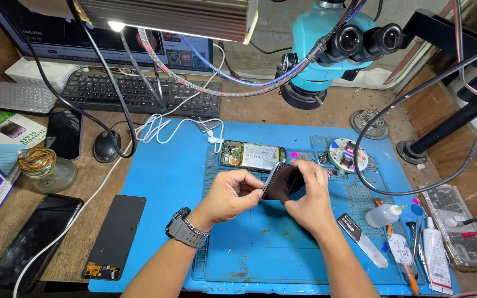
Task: The person is inspecting and reassembling a mobile phone, focusing on the screen and back cover components.
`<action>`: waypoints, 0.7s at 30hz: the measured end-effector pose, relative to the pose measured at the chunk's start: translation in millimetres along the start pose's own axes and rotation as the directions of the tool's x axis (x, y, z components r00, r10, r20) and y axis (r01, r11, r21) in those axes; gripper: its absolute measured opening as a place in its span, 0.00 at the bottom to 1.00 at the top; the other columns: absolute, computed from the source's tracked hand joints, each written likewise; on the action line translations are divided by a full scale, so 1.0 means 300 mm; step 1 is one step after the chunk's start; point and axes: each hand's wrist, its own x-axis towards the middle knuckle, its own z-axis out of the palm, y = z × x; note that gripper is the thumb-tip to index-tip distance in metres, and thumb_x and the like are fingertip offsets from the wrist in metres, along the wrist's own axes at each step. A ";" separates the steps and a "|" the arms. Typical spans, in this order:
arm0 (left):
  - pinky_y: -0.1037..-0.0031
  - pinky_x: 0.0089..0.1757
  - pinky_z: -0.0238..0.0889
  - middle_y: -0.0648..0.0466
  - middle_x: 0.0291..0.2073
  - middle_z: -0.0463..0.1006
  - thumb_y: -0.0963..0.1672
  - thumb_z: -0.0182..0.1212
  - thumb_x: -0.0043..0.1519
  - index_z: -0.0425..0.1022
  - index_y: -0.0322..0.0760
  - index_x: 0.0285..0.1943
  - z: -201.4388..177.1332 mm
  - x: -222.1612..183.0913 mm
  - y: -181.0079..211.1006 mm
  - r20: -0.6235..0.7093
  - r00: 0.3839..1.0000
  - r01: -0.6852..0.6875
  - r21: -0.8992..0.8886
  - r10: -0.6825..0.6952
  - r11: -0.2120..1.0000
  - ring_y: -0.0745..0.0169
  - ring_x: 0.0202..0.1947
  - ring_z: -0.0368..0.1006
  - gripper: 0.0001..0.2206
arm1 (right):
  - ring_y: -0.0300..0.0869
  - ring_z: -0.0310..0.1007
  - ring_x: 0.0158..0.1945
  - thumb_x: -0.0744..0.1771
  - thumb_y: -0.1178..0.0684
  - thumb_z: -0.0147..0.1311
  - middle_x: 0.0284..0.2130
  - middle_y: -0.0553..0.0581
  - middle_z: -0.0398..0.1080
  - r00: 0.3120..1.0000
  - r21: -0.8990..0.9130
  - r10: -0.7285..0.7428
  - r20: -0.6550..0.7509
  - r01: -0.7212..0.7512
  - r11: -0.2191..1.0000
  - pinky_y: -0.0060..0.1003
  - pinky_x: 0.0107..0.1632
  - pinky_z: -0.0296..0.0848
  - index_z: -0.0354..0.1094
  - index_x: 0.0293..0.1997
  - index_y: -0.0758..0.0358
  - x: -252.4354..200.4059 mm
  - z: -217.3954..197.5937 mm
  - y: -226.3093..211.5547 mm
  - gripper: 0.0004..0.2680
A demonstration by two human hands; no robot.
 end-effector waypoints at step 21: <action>0.82 0.29 0.73 0.38 0.29 0.83 0.34 0.68 0.54 0.81 0.22 0.40 -0.015 0.012 -0.023 0.045 0.993 0.107 -0.016 -0.107 0.994 0.72 0.30 0.76 0.07 | 0.59 0.63 0.59 0.57 0.63 0.71 0.47 0.56 0.63 0.997 -0.020 -0.072 0.000 0.072 0.997 0.58 0.61 0.66 0.68 0.59 0.54 0.000 -0.001 0.016 0.25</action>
